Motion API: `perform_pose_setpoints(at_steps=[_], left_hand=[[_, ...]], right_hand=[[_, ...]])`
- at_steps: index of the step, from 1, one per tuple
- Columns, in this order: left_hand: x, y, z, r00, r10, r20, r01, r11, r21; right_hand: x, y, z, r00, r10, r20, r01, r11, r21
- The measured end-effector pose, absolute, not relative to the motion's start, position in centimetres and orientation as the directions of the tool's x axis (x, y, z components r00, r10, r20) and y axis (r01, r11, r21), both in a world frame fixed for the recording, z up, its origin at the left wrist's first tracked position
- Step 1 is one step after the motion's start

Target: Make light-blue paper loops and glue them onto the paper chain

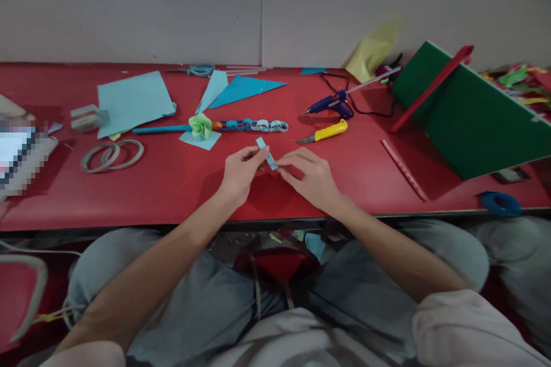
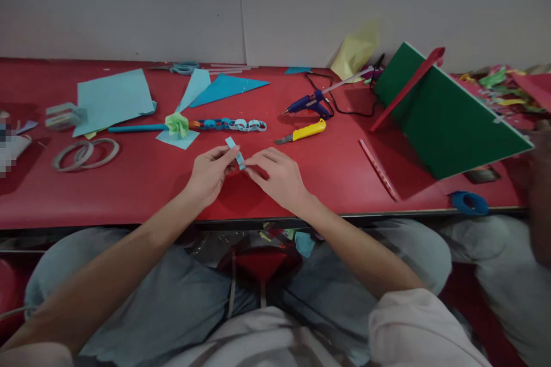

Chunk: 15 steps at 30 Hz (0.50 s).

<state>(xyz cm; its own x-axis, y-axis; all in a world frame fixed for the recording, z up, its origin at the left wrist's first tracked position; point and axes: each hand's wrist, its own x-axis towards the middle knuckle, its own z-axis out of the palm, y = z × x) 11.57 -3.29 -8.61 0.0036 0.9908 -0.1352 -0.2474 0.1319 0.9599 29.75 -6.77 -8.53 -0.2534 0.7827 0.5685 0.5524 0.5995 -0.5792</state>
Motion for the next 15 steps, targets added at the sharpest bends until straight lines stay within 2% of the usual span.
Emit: perform_pose_setpoints(at_steps=[3,8,12,15], left_hand=[[11.7,-3.5,-8.4,0.107,0.987,-0.122,-0.307,0.15,0.94],[11.7,-3.4,-8.3,0.216,0.971,-0.103,-0.416,0.187,0.89],[11.8,-3.7,-8.2,0.224,0.971,-0.086,-0.379,0.169,0.91],[12.0,-4.1,-8.1,0.182,0.981,-0.071,-0.33,0.129,0.935]], right_hand=[[29.7,-6.5,-8.1,-0.163,0.825,0.542,0.471,0.547,-0.691],[29.8,-5.9,-7.8,-0.195,0.943,0.27,0.17,0.304,-0.938],[29.5,-5.6,-8.4,-0.089,0.987,0.133,-0.063,0.127,-0.99],[29.0,-5.5,-8.9,0.072,0.99,0.12,-0.126,0.128,-0.984]])
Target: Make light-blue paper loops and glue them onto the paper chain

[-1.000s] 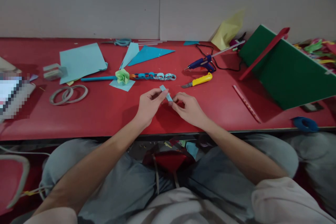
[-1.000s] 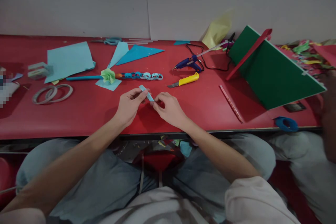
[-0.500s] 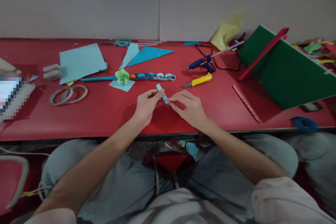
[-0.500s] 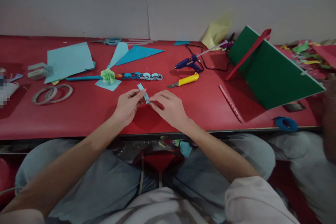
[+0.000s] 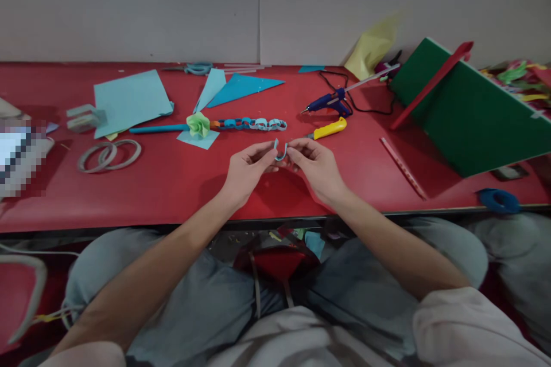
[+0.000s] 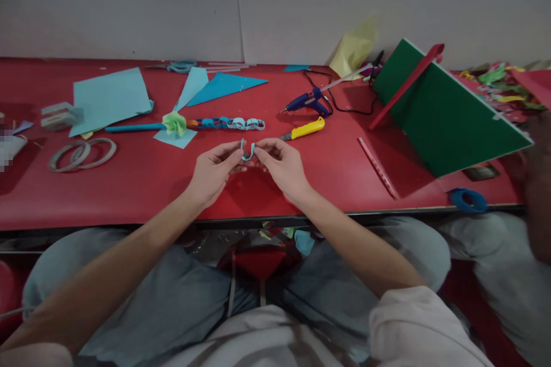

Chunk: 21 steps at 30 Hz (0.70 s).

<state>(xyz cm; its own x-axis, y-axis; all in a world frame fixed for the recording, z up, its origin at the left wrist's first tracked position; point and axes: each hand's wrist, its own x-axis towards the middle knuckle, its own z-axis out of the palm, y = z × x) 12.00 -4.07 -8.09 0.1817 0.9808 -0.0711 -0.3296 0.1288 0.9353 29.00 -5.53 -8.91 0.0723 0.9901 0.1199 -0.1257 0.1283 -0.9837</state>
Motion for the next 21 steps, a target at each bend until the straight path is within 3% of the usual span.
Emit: perform_pose_setpoints(at_steps=[10,17,21], left_hand=[[12.21,-4.59,-8.17,0.103,0.994,-0.039,-0.335,0.072,0.94],[12.27,-4.87,-8.44,0.06,0.991,0.116,-0.181,-0.103,0.978],[12.2,-4.77,-8.69,0.092,0.986,0.139,-0.151,-0.124,0.981]], right_hand=[[28.23,-6.23,-9.04,0.158,0.921,0.356,0.064,0.35,-0.934],[28.29,-6.28,-8.98,0.151,0.906,0.395,0.107,0.382,-0.918],[28.33,-6.34,-8.91,0.137,0.907,0.399,0.098,0.388,-0.916]])
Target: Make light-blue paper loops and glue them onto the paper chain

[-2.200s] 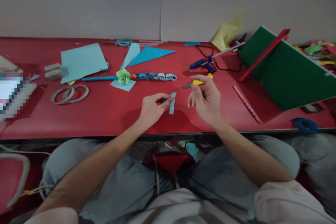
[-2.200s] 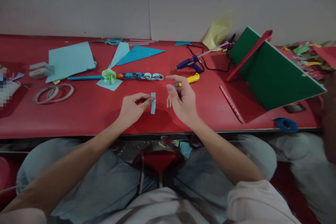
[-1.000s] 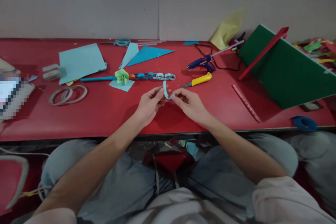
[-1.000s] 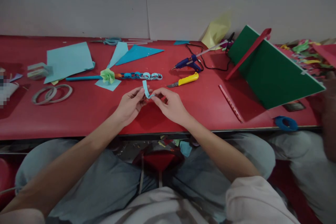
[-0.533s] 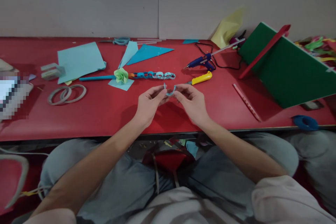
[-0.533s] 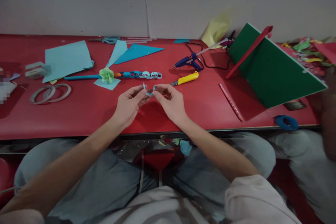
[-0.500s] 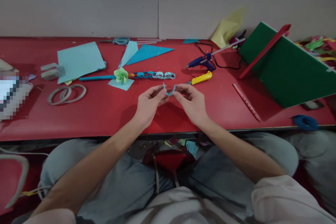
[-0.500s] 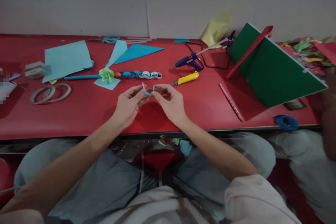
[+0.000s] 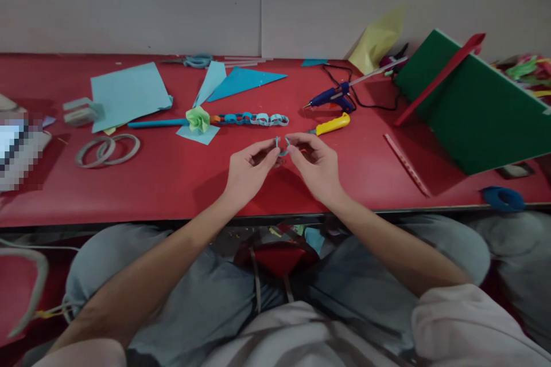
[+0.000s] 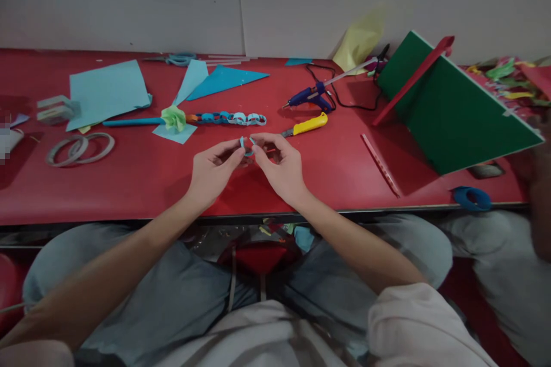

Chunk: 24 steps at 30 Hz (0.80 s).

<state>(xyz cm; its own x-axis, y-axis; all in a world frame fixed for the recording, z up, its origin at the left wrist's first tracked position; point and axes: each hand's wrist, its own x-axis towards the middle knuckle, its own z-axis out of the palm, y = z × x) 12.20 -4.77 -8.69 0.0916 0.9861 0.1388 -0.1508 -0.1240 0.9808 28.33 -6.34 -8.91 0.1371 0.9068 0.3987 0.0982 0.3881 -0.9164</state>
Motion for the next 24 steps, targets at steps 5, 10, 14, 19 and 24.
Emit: perform_pose_setpoints(at_steps=[5,10,14,19,24], left_hand=[[12.1,-5.0,-8.5,0.158,0.975,0.157,-0.113,-0.14,0.984],[12.1,-5.2,-8.2,0.145,0.973,0.179,-0.086,-0.167,0.982],[12.2,-5.2,-7.9,0.073,0.989,0.13,-0.13,-0.12,0.984],[12.1,-5.9,-6.9,0.029,0.98,0.197,-0.137,-0.192,0.972],[12.0,-6.5,-6.0,0.046,0.975,0.216,-0.123,-0.209,0.97]], right_hand=[[28.3,-6.3,-9.0,0.145,0.91,0.388,0.054,0.385,-0.922],[28.4,-6.5,-8.8,0.126,0.919,0.373,0.08,0.366,-0.927],[28.5,-6.7,-8.4,0.106,0.922,0.372,0.119,0.359,-0.926],[28.9,-7.1,-7.4,0.069,0.9,0.43,0.145,0.418,-0.897],[29.4,-7.6,-6.2,0.025,0.882,0.47,0.156,0.461,-0.874]])
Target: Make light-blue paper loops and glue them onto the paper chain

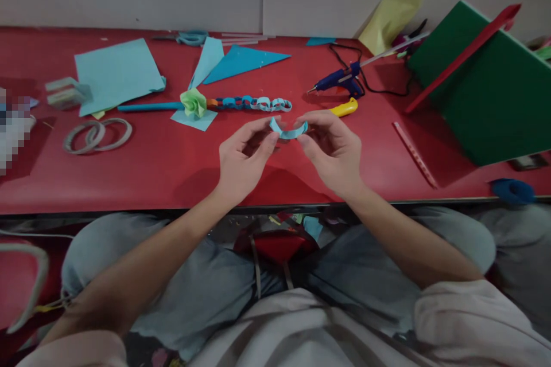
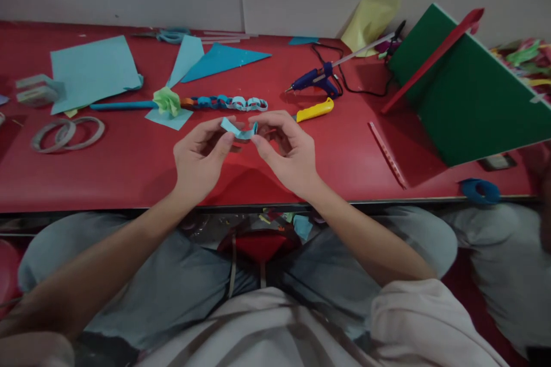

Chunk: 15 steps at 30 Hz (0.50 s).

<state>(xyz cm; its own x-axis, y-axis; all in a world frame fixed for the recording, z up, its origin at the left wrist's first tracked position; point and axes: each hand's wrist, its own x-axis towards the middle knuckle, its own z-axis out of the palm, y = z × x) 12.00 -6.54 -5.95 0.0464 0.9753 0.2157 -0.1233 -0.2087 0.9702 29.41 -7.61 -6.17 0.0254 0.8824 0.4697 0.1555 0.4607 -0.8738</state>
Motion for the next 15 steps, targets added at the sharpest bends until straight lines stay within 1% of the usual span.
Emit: perform_pose_setpoints(at_steps=[4,8,11,15], left_hand=[[11.9,-6.2,-6.4,0.047,0.98,0.196,-0.148,-0.187,0.971],[12.0,-5.7,-7.1,0.04,0.984,0.176,-0.148,-0.168,0.975],[12.1,-5.6,-7.3,0.035,0.981,0.19,-0.147,-0.183,0.972],[12.3,-5.7,-7.4,0.038,0.98,0.193,-0.135,-0.186,0.973]], right_hand=[[29.3,-7.4,-6.6,0.032,0.901,0.432,0.099,0.428,-0.899],[29.0,-6.9,-7.6,0.092,0.924,0.372,0.079,0.366,-0.927],[28.9,-6.8,-7.9,0.105,0.921,0.376,0.092,0.367,-0.926],[28.8,-7.0,-7.8,0.072,0.916,0.394,0.133,0.383,-0.914]])
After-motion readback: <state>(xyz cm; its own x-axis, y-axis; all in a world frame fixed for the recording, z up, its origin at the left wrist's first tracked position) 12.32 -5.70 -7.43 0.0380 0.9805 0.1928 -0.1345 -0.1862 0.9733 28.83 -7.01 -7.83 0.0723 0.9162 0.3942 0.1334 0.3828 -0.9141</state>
